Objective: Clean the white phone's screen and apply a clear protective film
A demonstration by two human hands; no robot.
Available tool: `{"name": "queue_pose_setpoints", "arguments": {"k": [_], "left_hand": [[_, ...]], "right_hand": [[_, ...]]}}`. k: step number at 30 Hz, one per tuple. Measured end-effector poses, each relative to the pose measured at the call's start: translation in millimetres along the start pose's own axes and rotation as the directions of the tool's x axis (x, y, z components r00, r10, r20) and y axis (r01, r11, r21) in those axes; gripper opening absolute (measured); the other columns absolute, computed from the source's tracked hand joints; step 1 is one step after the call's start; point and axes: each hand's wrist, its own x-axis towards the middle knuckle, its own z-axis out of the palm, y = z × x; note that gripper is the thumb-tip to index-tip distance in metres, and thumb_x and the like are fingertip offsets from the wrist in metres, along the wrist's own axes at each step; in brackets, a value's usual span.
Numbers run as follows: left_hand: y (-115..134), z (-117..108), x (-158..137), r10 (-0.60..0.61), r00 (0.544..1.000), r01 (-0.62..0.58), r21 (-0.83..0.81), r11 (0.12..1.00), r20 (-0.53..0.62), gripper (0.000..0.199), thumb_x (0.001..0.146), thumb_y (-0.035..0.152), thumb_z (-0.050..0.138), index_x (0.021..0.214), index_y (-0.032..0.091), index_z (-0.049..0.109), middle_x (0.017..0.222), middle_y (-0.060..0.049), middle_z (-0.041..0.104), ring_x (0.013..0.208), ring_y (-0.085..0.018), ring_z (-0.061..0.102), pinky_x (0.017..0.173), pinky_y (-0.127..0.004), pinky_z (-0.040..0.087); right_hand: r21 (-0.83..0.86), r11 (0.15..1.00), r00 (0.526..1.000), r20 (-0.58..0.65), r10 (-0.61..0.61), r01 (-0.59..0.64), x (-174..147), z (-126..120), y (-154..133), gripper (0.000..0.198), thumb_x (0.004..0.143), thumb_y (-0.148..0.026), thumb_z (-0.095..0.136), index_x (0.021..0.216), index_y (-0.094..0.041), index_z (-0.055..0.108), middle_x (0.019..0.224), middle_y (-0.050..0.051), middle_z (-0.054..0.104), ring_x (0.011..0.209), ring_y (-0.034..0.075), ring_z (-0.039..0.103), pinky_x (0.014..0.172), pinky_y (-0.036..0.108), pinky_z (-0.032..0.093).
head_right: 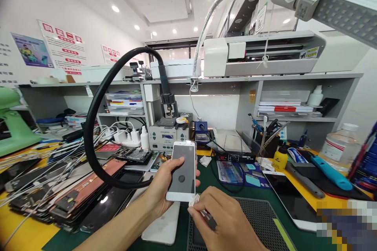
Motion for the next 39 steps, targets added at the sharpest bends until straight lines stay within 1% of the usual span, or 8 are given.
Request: {"name": "queue_pose_setpoints", "arguments": {"k": [6,10,14,18,20,27,34,39], "left_hand": [[-3.6,1.4,-2.1,0.033,0.998,-0.034,-0.022,0.999,-0.045,0.034,0.090,0.034,0.056,0.115,0.011,0.054,0.086,-0.017,0.072,0.066,-0.026,0.070,0.056,-0.033,0.054],[-6.3,5.8,-6.7,0.042,0.992,-0.045,-0.022,0.999,-0.118,0.034,0.091,0.034,0.056,0.116,0.012,0.053,0.089,-0.016,0.072,0.071,-0.027,0.071,0.059,-0.034,0.055],[-11.1,10.0,-8.6,0.057,0.989,-0.061,-0.026,0.998,-0.138,0.030,0.091,0.034,0.056,0.113,0.013,0.053,0.087,-0.015,0.072,0.071,-0.026,0.071,0.061,-0.034,0.056],[-14.0,12.2,-9.3,0.072,0.986,-0.075,-0.012,0.997,-0.150,0.029,0.090,0.035,0.057,0.110,0.014,0.055,0.087,-0.013,0.073,0.073,-0.026,0.071,0.062,-0.033,0.056],[-13.4,12.2,-9.9,0.061,0.987,-0.065,-0.016,0.998,-0.147,0.029,0.090,0.035,0.058,0.109,0.013,0.057,0.087,-0.013,0.072,0.073,-0.025,0.071,0.061,-0.032,0.055],[-11.6,9.2,-9.1,0.013,0.998,-0.017,-0.047,0.999,-0.067,0.034,0.089,0.035,0.057,0.109,0.009,0.065,0.085,-0.012,0.070,0.068,-0.022,0.068,0.059,-0.029,0.052],[-9.6,9.4,-12.2,-0.068,0.996,0.066,-0.055,0.996,-0.052,0.037,0.088,0.039,0.055,0.104,0.009,0.069,0.080,-0.011,0.069,0.063,-0.020,0.065,0.057,-0.029,0.050],[-10.6,7.7,-14.0,-0.158,0.987,0.158,-0.086,0.984,0.002,0.043,0.088,0.043,0.051,0.103,0.007,0.070,0.079,-0.011,0.070,0.065,-0.020,0.066,0.062,-0.029,0.049]], "right_hand": [[-0.209,0.969,0.990,-0.020,-0.139,0.132,0.1,4.6,1.4,0.013,0.093,-0.008,0.053,0.091,-0.018,0.062,0.078,0.005,0.062,0.069,0.017,0.059,0.060,0.028,0.045],[-0.265,0.943,0.978,-0.004,-0.211,0.202,1.5,11.8,-1.0,0.013,0.092,-0.006,0.054,0.086,-0.015,0.062,0.075,0.005,0.060,0.067,0.017,0.057,0.059,0.029,0.045],[-0.302,0.920,0.965,0.000,-0.261,0.249,4.9,21.0,-6.0,0.015,0.091,-0.005,0.055,0.080,-0.014,0.060,0.072,0.006,0.060,0.064,0.017,0.054,0.058,0.030,0.045],[-0.375,0.876,0.948,0.025,-0.316,0.302,5.8,26.8,-9.3,0.020,0.089,-0.004,0.050,0.100,-0.010,0.067,0.077,0.010,0.064,0.070,0.021,0.059,0.062,0.033,0.048],[-0.394,0.860,0.942,0.042,-0.334,0.323,4.8,27.7,-8.8,0.024,0.088,-0.003,0.050,0.103,-0.008,0.067,0.078,0.011,0.065,0.070,0.021,0.060,0.062,0.033,0.049],[-0.385,0.862,0.940,0.046,-0.338,0.330,2.9,24.4,-7.7,0.016,0.088,-0.003,0.054,0.088,-0.010,0.069,0.070,0.008,0.062,0.063,0.018,0.058,0.057,0.030,0.050],[-0.283,0.919,0.956,-0.018,-0.292,0.276,6.9,19.7,-16.3,0.017,0.087,-0.004,0.057,0.099,-0.010,0.069,0.074,0.008,0.065,0.064,0.018,0.057,0.055,0.029,0.049],[-0.173,0.953,0.967,0.001,-0.254,0.250,9.2,19.4,-17.1,0.027,0.084,-0.001,0.054,0.105,-0.011,0.067,0.077,0.009,0.063,0.067,0.019,0.055,0.059,0.032,0.048]]}}
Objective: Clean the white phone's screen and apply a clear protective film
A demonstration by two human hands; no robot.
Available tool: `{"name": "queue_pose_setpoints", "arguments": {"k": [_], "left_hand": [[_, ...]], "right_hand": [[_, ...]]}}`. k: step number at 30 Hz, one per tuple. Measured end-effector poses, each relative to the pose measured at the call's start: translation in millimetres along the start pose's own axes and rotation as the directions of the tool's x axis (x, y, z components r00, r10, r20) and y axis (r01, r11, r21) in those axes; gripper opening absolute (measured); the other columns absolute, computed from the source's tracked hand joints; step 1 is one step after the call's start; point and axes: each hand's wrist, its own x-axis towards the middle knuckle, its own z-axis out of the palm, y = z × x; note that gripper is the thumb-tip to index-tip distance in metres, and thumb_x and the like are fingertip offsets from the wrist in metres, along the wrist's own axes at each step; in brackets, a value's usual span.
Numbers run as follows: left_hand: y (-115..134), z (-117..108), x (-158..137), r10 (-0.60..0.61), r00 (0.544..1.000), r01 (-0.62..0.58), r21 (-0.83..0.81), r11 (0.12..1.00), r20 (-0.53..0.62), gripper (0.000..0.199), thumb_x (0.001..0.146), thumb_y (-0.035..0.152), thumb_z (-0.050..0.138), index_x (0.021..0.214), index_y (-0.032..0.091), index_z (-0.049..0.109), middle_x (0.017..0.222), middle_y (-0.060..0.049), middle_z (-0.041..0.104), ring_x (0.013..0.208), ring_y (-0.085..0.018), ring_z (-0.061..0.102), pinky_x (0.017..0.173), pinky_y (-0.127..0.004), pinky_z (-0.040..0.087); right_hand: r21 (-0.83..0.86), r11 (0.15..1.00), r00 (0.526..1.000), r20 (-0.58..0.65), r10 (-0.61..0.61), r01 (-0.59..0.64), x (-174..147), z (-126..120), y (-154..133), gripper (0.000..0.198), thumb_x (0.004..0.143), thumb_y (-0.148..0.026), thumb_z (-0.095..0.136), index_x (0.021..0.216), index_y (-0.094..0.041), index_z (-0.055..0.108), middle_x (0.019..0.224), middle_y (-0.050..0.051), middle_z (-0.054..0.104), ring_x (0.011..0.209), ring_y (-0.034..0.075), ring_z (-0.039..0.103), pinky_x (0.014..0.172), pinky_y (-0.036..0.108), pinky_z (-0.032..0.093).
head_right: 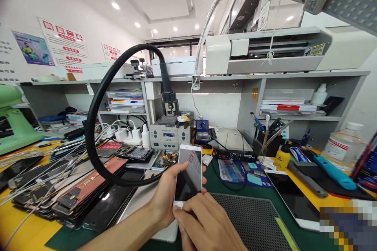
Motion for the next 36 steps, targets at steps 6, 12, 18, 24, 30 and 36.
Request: {"name": "queue_pose_setpoints", "arguments": {"k": [6,12,18,24,30,36], "left_hand": [[-4.3,-5.6,4.0,-0.040,0.999,0.041,0.060,0.997,-0.021,0.046,0.086,0.048,0.052,0.105,0.010,0.071,0.082,-0.011,0.072,0.076,-0.023,0.067,0.066,-0.028,0.047],[-5.3,-8.2,6.4,-0.028,0.997,0.027,0.026,0.999,0.071,0.057,0.089,0.059,0.050,0.097,0.007,0.071,0.079,-0.011,0.071,0.076,-0.023,0.067,0.066,-0.027,0.045],[-7.6,-12.1,9.6,-0.039,0.992,0.040,-0.001,0.999,0.122,0.064,0.085,0.071,0.052,0.103,0.012,0.069,0.075,-0.008,0.071,0.070,-0.023,0.067,0.058,-0.027,0.044],[-3.0,-4.8,4.5,-0.073,0.988,0.081,-0.056,0.995,0.138,0.051,0.089,0.061,0.053,0.105,0.014,0.069,0.077,-0.006,0.071,0.070,-0.021,0.069,0.061,-0.026,0.048],[-3.8,-0.2,-2.5,-0.150,0.970,0.165,-0.065,0.984,0.190,0.043,0.087,0.056,0.059,0.100,0.016,0.069,0.067,-0.003,0.067,0.070,-0.022,0.069,0.060,-0.025,0.049],[-10.6,2.2,-3.3,-0.122,0.986,0.138,-0.141,0.980,0.117,0.035,0.091,0.045,0.057,0.105,0.014,0.067,0.074,-0.004,0.069,0.072,-0.020,0.069,0.070,-0.027,0.052]], "right_hand": [[0.118,0.985,0.990,0.072,0.120,-0.128,3.0,1.6,4.8,0.017,0.090,-0.008,0.058,0.098,-0.017,0.070,0.080,0.005,0.064,0.071,0.017,0.056,0.070,0.034,0.046],[0.184,0.955,0.970,0.115,0.215,-0.233,11.0,1.9,5.4,0.015,0.088,-0.010,0.061,0.091,-0.020,0.072,0.077,0.002,0.067,0.071,0.016,0.060,0.069,0.030,0.043],[0.256,0.893,0.928,0.149,0.341,-0.369,15.6,3.7,6.5,0.012,0.086,-0.013,0.064,0.086,-0.023,0.072,0.074,-0.001,0.068,0.068,0.014,0.060,0.063,0.026,0.042],[0.251,0.862,0.897,0.166,0.410,-0.440,15.6,5.9,9.9,0.014,0.091,-0.017,0.057,0.088,-0.021,0.070,0.075,0.000,0.063,0.064,0.013,0.057,0.057,0.026,0.039],[0.203,0.906,0.927,0.047,0.371,-0.373,17.6,3.3,12.7,0.017,0.095,-0.018,0.052,0.095,-0.019,0.069,0.081,0.003,0.065,0.070,0.015,0.059,0.062,0.027,0.042],[0.021,0.959,0.944,-0.170,0.282,-0.283,23.6,-9.6,19.4,0.017,0.095,-0.015,0.054,0.088,-0.018,0.069,0.075,0.004,0.064,0.072,0.018,0.054,0.066,0.032,0.040]]}}
